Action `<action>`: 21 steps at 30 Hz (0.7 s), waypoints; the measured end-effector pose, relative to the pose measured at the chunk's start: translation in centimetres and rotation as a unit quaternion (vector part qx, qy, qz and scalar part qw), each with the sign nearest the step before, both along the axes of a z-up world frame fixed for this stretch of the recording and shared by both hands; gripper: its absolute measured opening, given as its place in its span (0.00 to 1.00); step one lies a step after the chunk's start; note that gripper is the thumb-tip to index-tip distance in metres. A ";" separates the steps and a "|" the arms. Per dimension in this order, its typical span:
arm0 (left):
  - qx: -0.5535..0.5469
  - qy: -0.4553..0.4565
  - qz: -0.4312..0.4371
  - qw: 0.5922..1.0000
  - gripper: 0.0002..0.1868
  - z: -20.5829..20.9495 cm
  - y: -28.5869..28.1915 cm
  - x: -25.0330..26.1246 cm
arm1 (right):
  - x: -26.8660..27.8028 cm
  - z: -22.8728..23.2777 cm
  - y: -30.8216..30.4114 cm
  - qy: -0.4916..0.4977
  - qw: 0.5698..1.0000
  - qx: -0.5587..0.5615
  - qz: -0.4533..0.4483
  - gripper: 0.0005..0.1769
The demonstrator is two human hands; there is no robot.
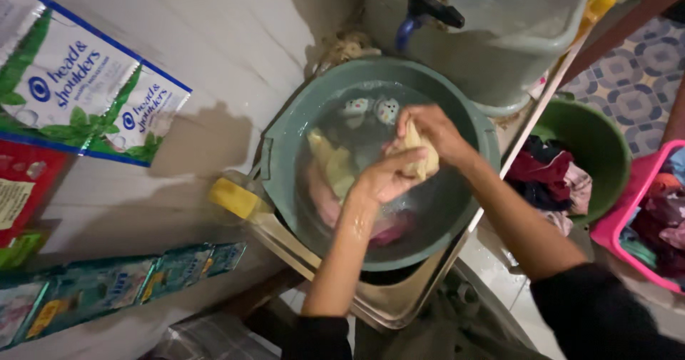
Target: The person hand-washes small clothing items in a basin of soapy water, scrubbing and rinsing each piece before placing it into a green bucket. The items include various colored garments and socks.
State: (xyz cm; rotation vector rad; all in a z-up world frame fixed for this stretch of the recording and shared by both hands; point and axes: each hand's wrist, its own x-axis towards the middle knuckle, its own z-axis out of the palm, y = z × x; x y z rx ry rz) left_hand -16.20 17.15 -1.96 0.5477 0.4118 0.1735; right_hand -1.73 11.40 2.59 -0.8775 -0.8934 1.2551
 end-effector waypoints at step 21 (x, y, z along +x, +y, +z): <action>0.638 0.183 0.180 0.726 0.17 0.9 -3.2 6.2 | 1.0 -2.1 -4.9 -0.323 0.861 -0.014 -0.394 0.13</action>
